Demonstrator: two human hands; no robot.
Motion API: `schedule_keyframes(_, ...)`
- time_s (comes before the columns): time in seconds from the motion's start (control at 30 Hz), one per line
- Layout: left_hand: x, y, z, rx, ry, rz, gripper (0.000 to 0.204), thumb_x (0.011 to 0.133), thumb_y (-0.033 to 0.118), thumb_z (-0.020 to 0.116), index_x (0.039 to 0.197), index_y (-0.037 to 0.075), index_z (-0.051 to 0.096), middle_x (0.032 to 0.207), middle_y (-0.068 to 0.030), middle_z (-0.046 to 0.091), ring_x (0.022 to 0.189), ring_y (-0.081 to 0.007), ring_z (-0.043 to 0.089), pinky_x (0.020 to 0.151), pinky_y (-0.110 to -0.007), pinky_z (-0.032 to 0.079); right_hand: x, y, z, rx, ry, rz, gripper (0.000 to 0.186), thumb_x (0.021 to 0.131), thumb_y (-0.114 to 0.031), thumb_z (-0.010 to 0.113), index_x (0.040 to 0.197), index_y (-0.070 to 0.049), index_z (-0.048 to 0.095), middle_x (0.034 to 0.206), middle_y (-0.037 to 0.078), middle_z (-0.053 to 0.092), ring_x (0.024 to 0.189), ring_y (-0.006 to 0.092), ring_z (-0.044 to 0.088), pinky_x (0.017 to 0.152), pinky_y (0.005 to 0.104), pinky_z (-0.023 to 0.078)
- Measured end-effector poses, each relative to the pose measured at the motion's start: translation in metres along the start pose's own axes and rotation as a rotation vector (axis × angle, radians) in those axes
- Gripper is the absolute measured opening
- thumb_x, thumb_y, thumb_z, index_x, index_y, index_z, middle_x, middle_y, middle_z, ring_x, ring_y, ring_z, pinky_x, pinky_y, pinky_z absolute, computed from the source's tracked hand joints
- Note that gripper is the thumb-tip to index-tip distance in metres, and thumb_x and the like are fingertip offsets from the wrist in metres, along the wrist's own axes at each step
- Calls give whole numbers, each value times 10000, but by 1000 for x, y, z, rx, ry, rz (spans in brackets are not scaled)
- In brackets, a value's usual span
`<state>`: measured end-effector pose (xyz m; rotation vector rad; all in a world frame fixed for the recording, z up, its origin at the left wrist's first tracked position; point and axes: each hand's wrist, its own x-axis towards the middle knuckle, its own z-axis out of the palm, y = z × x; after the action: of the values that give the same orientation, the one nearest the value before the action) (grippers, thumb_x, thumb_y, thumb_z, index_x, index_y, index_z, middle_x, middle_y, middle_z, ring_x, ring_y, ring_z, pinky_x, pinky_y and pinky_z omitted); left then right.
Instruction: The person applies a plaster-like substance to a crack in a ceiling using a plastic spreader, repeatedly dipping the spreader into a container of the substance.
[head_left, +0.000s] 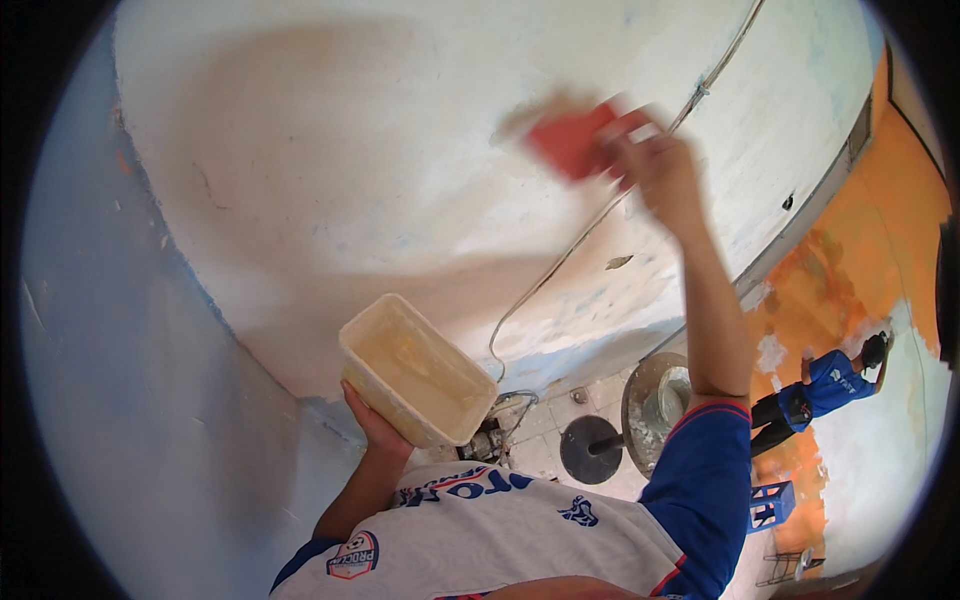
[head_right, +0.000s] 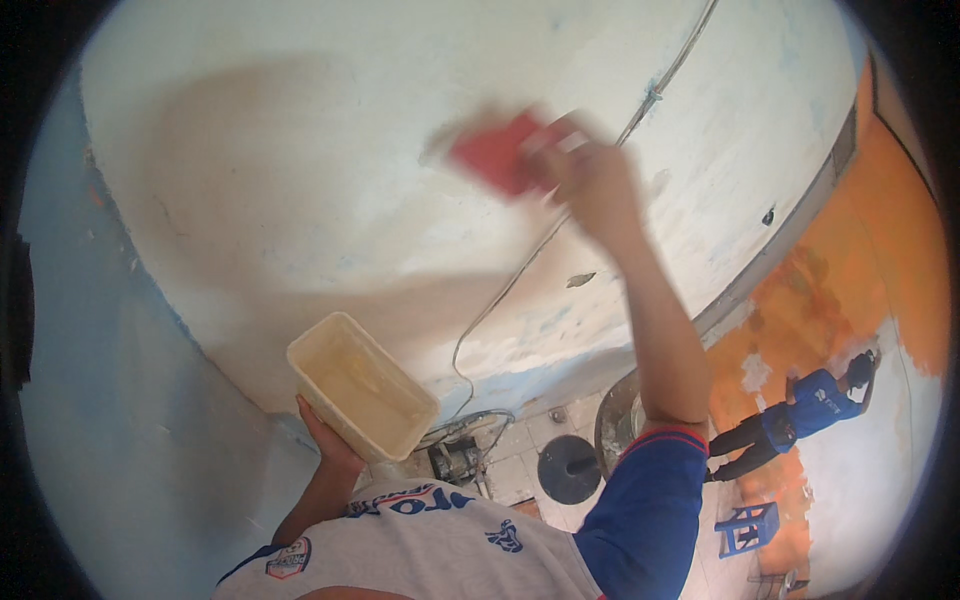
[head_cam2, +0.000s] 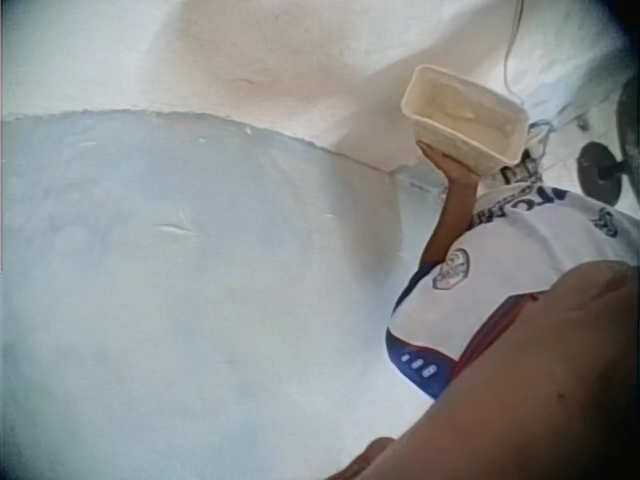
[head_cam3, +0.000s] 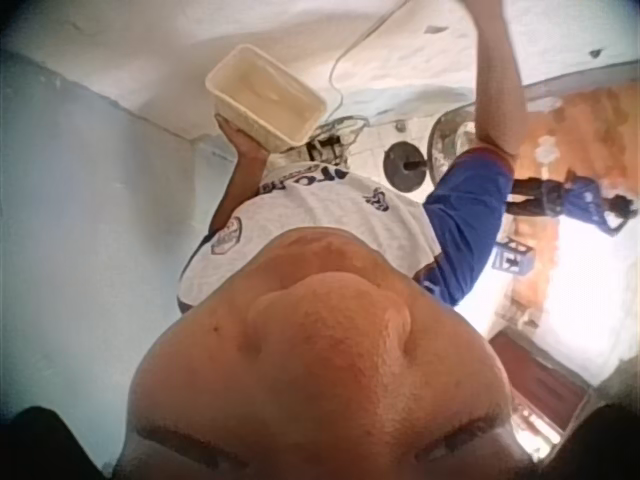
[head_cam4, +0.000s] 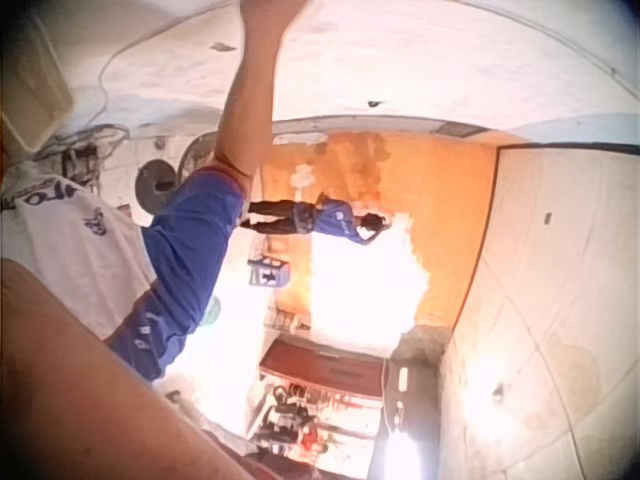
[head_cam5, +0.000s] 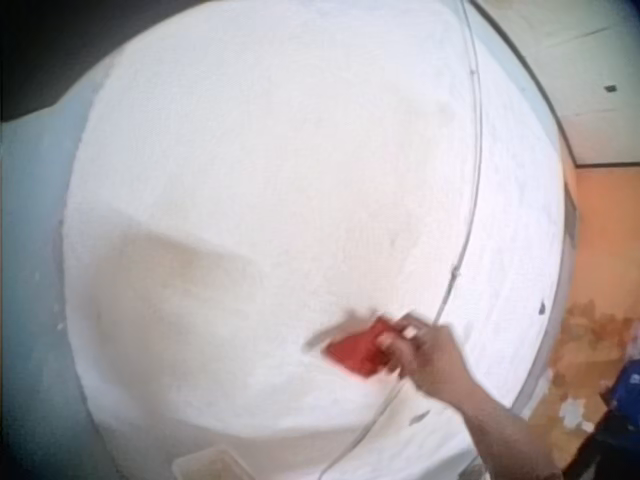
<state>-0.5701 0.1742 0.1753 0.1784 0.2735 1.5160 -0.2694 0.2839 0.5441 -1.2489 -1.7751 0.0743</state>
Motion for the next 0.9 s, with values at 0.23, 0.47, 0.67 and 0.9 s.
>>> schedule_keyframes(0.23,-14,3,-13,50,40,53,815,988,781,314,1546,196,417,1526,-54,497,1382,-274,504,1143,-452,434,41,20,-45,25,503,-97,380,1048,-345,624,1104,30,658,725,90,755,590,106,665,579,273,523)
schedule_keyframes(0.47,-19,4,-20,32,50,75,815,991,778,313,1553,194,403,1536,-57,485,1396,-274,488,1144,-459,436,-37,-34,5,-73,158,-142,156,990,-166,704,1030,-32,634,713,157,710,575,213,712,568,291,510)
schedule_keyframes(0.67,-11,7,-24,57,37,112,819,991,777,309,1556,191,396,1548,-64,473,1399,-285,491,1148,-464,436,-20,-29,-14,137,245,-33,228,998,-188,704,1062,28,676,708,68,670,562,93,569,527,262,466)
schedule_keyframes(0.9,4,1,-23,40,-11,116,823,990,777,314,1558,186,395,1544,-66,482,1403,-292,488,1150,-468,433,-63,26,24,131,-52,-23,176,974,-122,718,1070,18,769,831,88,721,629,102,602,600,259,518)
